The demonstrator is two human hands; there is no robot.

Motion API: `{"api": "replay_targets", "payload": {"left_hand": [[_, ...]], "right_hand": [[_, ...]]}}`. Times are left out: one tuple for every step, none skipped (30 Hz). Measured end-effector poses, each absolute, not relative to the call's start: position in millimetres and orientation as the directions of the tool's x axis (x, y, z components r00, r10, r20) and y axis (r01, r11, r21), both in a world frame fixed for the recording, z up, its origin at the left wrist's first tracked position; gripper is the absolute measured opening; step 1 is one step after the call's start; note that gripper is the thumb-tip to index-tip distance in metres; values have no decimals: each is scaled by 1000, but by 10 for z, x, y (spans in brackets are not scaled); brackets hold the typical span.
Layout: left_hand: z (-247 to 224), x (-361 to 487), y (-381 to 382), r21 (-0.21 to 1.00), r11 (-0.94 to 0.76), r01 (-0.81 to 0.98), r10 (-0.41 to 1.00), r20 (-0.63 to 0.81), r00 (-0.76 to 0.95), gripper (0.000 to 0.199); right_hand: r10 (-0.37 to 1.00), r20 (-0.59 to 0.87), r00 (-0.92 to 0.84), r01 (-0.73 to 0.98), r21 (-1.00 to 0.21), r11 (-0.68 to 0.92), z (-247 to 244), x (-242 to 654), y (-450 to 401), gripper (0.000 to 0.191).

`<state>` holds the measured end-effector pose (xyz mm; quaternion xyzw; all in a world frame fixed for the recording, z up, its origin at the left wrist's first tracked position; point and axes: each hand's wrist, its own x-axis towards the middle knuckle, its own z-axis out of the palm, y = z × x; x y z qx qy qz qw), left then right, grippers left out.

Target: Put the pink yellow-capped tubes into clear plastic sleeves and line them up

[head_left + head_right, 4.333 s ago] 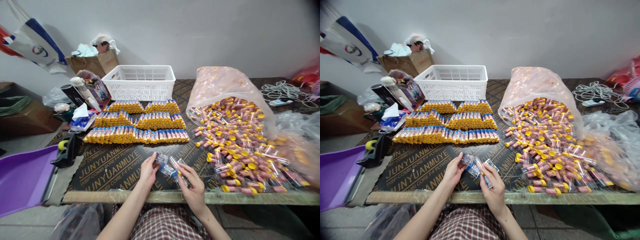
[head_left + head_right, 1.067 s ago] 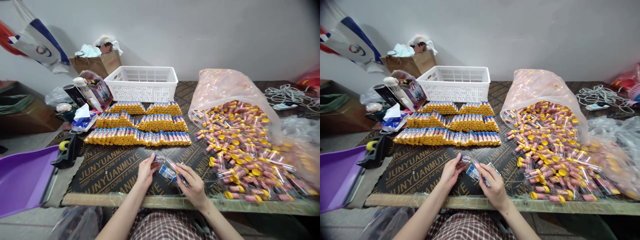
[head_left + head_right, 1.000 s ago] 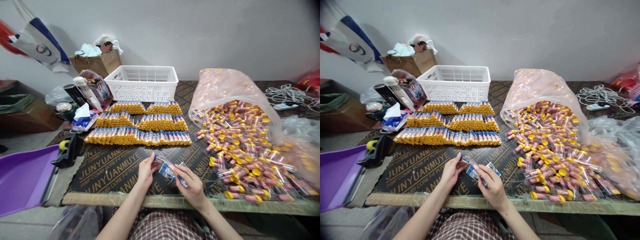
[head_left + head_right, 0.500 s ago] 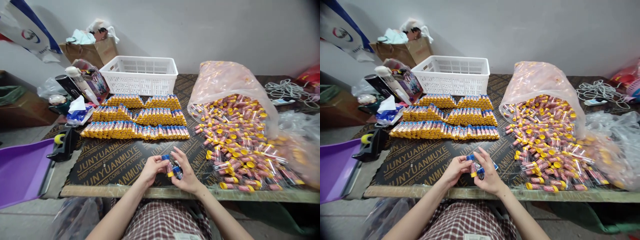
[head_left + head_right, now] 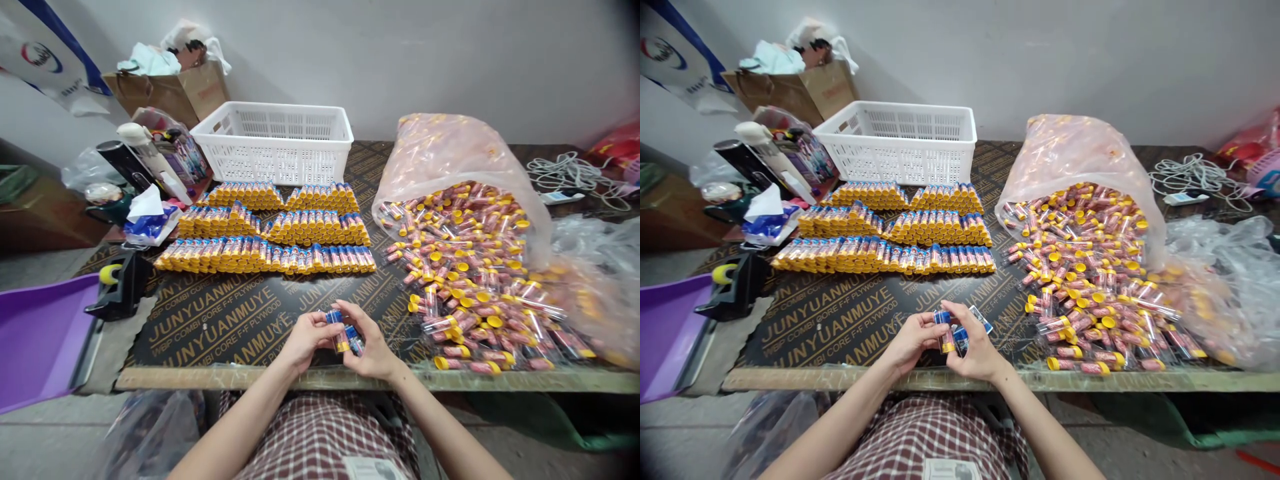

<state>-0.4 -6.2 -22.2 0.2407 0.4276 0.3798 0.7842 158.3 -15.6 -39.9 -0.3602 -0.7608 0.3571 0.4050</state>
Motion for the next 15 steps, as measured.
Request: {"api": "replay_targets", "payload": {"left_hand": [[-224, 0, -66, 700, 596, -393, 802, -486, 349, 42], [-226, 4, -70, 699, 595, -396, 802, -483, 352, 42], [-229, 9, -72, 699, 595, -398, 802, -480, 356, 42], [-231, 12, -73, 699, 595, -397, 801, -477, 360, 42], [-234, 11, -69, 701, 595, -394, 801, -474, 365, 43], [-240, 5, -61, 706, 593, -388, 802, -471, 368, 43], [-251, -8, -48, 717, 586, -377, 805, -467, 365, 44], [-269, -30, -30, 743, 569, -352, 817, -463, 342, 43], [-294, -61, -8, 793, 532, -299, 842, -455, 291, 42], [-327, -100, 17, 858, 472, -204, 877, -433, 208, 40], [-369, -144, 42, 917, 393, -58, 916, -386, 107, 37], [-416, -190, 66, 942, 309, 129, 950, -313, 10, 33], [-467, -234, 88, 917, 231, 326, 973, -223, -60, 31], [-518, -272, 107, 851, 169, 498, 986, -144, -88, 28], [-566, -302, 123, 771, 129, 624, 992, -96, -86, 26]], "right_hand": [[837, 360, -413, 256, -835, 486, -400, 1580, -162, 83], [836, 361, -413, 255, -835, 487, -400, 1575, -171, 83], [836, 359, -414, 256, -836, 486, -397, 1569, -181, 84], [836, 357, -416, 256, -836, 485, -391, 1564, -190, 84], [834, 358, -420, 259, -834, 488, -381, 1562, -192, 83], [831, 361, -423, 267, -827, 495, -367, 1566, -181, 83], [825, 370, -426, 279, -814, 510, -350, 1578, -150, 82], [817, 387, -428, 297, -793, 532, -331, 1600, -92, 81], [808, 411, -422, 320, -766, 557, -310, 1631, -3, 80], [802, 437, -406, 353, -735, 579, -289, 1670, 117, 79], [801, 461, -382, 395, -702, 593, -271, 1713, 267, 78], [804, 481, -350, 446, -669, 594, -257, 1757, 440, 78], [814, 485, -320, 507, -638, 580, -250, 1797, 625, 79], [826, 476, -302, 564, -610, 557, -249, 1827, 814, 79], [835, 462, -300, 604, -585, 541, -255, 1845, 996, 80]]}}
